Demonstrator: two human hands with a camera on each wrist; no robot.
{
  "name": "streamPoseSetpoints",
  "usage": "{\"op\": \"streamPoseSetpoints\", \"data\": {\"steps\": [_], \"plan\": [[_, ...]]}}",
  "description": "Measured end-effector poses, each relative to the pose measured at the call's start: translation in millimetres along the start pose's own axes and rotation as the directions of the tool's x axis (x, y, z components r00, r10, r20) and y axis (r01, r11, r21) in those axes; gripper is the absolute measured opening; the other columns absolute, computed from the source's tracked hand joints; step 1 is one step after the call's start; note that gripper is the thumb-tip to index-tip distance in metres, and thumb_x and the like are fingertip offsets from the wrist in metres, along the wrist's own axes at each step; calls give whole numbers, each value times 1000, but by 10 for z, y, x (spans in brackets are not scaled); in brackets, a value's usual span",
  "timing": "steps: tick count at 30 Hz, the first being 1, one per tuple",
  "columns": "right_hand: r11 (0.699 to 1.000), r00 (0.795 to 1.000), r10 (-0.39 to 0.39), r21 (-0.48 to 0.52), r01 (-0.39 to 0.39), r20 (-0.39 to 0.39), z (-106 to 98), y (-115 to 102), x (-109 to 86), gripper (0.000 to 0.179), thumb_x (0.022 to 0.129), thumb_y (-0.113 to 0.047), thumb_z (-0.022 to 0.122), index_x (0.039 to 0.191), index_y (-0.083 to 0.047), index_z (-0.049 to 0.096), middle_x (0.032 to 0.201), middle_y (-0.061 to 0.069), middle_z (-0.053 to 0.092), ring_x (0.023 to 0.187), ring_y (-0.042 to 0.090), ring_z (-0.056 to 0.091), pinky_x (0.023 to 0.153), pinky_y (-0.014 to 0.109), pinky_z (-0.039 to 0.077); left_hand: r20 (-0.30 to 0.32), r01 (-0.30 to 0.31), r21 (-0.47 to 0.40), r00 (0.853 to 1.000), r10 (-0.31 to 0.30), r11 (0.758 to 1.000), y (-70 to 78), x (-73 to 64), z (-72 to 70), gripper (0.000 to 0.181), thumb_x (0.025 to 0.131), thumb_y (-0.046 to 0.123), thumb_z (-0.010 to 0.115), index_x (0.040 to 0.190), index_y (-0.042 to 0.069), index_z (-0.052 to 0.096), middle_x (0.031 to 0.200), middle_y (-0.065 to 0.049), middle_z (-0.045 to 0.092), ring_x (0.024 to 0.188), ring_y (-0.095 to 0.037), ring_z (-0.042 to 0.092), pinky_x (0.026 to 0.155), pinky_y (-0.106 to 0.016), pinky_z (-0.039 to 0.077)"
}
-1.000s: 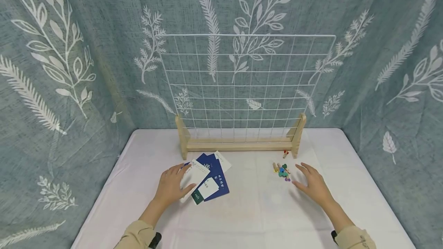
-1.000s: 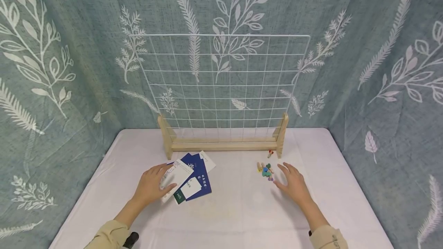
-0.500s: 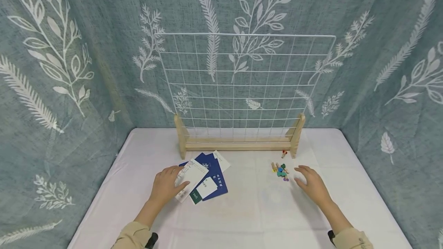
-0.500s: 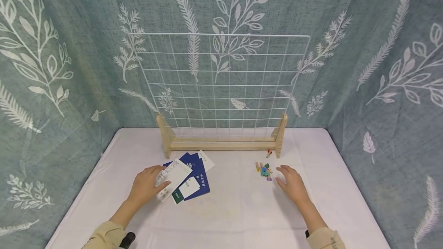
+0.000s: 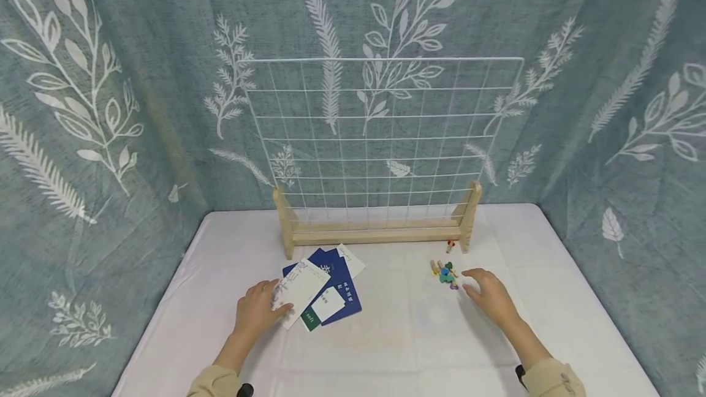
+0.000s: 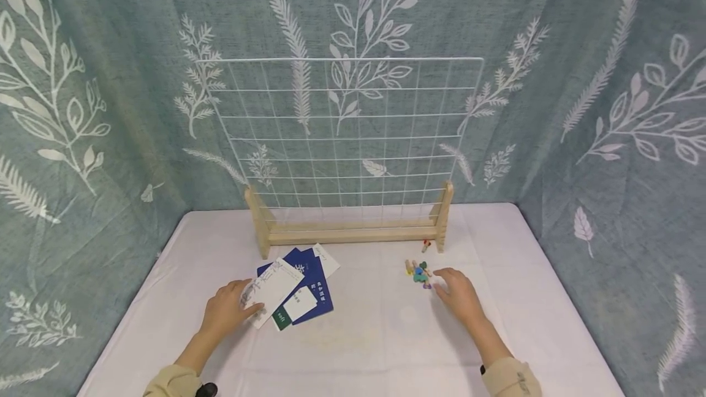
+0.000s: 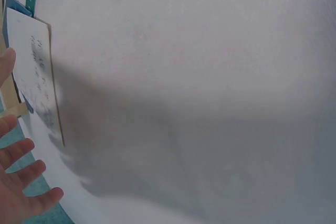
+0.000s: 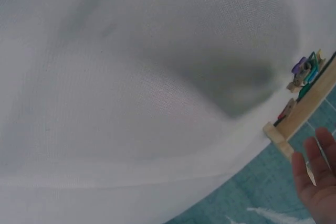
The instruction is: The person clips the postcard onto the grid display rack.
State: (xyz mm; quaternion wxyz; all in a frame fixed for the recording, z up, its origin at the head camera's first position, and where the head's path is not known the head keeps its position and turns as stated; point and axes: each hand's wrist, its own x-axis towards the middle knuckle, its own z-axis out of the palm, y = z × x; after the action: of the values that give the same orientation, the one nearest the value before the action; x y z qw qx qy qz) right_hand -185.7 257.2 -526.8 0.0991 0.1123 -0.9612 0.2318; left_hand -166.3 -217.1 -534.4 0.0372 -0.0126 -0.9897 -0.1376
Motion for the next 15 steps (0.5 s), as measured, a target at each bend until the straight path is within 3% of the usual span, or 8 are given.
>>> {"op": "streamPoseSetpoints", "data": {"steps": [10, 15], "plan": [[999, 999, 25, -30, -24, 36, 16, -17, 93, 21, 82, -2, 67, 101, 7, 66, 102, 24, 67, 99, 40, 62, 88, 50, 50, 104, 76, -79, 992, -67, 994, -68, 27, 102, 88, 73, 44, 76, 136, -6, 41, 138, -33, 39, 127, -53, 34, 97, -74, 29], [999, 999, 31, -22, -30, 42, 53, 26, 102, 21, 82, -1, 67, 101, 8, 66, 102, 24, 67, 99, 40, 62, 89, 50, 50, 220, 153, -118, 967, -125, 981, -60, 2, 84, 98, 74, 50, 73, 140, -10, 31, 143, -37, 28, 132, -58, 21, 101, -77, 18]]}}
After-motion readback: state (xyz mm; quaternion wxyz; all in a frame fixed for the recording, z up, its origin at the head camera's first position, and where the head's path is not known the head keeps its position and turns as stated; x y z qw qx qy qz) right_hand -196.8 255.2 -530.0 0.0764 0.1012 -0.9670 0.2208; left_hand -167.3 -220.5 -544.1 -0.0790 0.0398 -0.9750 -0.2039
